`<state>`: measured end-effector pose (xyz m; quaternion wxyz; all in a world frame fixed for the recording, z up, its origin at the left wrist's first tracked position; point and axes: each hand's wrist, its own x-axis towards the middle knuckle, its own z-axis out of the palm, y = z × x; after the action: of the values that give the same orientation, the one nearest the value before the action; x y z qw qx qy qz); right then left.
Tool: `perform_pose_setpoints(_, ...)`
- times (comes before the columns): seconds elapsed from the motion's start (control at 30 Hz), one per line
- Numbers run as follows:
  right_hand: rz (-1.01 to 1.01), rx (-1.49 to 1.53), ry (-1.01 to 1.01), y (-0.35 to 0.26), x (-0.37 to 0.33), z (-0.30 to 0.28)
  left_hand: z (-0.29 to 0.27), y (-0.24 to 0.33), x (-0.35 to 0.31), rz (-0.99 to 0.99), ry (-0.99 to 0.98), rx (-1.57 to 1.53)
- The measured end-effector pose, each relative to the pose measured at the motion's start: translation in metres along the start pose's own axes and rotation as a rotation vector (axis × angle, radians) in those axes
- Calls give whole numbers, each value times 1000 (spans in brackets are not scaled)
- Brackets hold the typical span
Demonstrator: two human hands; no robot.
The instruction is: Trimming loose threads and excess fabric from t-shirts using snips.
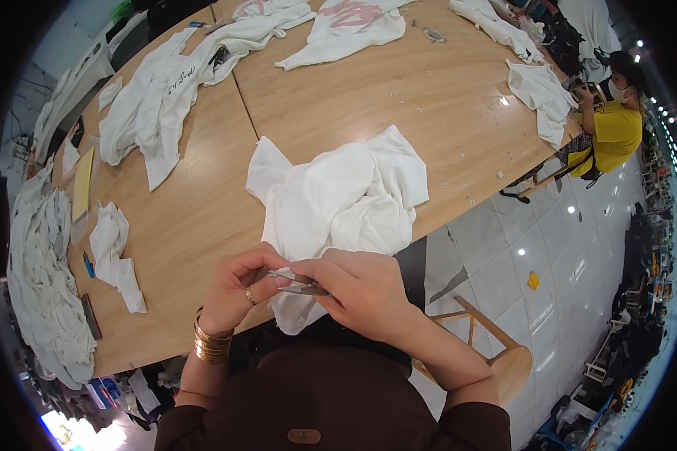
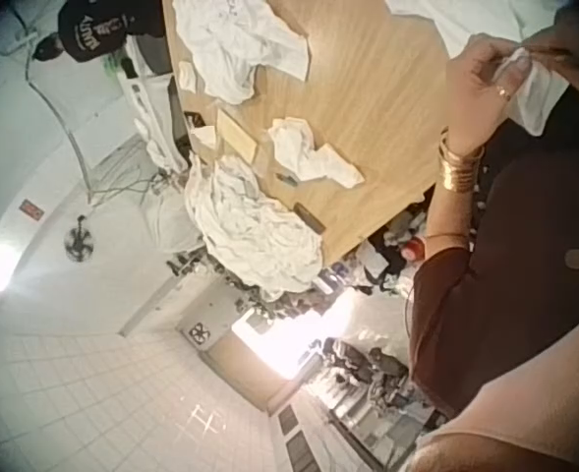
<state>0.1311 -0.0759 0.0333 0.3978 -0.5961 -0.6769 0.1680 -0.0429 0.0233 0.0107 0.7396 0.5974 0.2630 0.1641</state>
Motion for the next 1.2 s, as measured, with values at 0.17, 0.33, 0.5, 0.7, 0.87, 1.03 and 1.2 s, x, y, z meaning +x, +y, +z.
perform_pose_setpoints(0.17, 113, 30, 15, 6, 0, 9, 1, 1, 0, -94, -28, -75)
perform_pose_setpoints(0.33, 330, 222, -34, -4, 1, 4, 1, 3, -1, -61, 5, -96)
perform_pose_setpoints(0.5, 246, 226, -163, -2, 0, -3, 7, 1, -1, -68, 65, -162)
perform_pose_setpoints(0.7, 146, 62, -243, 1, -2, -24, 10, -4, -1, -83, 113, -155)
perform_pose_setpoints(0.87, 618, 306, -251, -12, -4, -30, 8, -4, -3, -57, 133, -190)
perform_pose_setpoints(1.03, 318, 217, 52, -9, -15, 0, 10, -3, -2, -48, 118, -178)
perform_pose_setpoints(1.2, -50, -13, 168, 6, -13, 15, 11, 0, -3, -69, 105, -153)
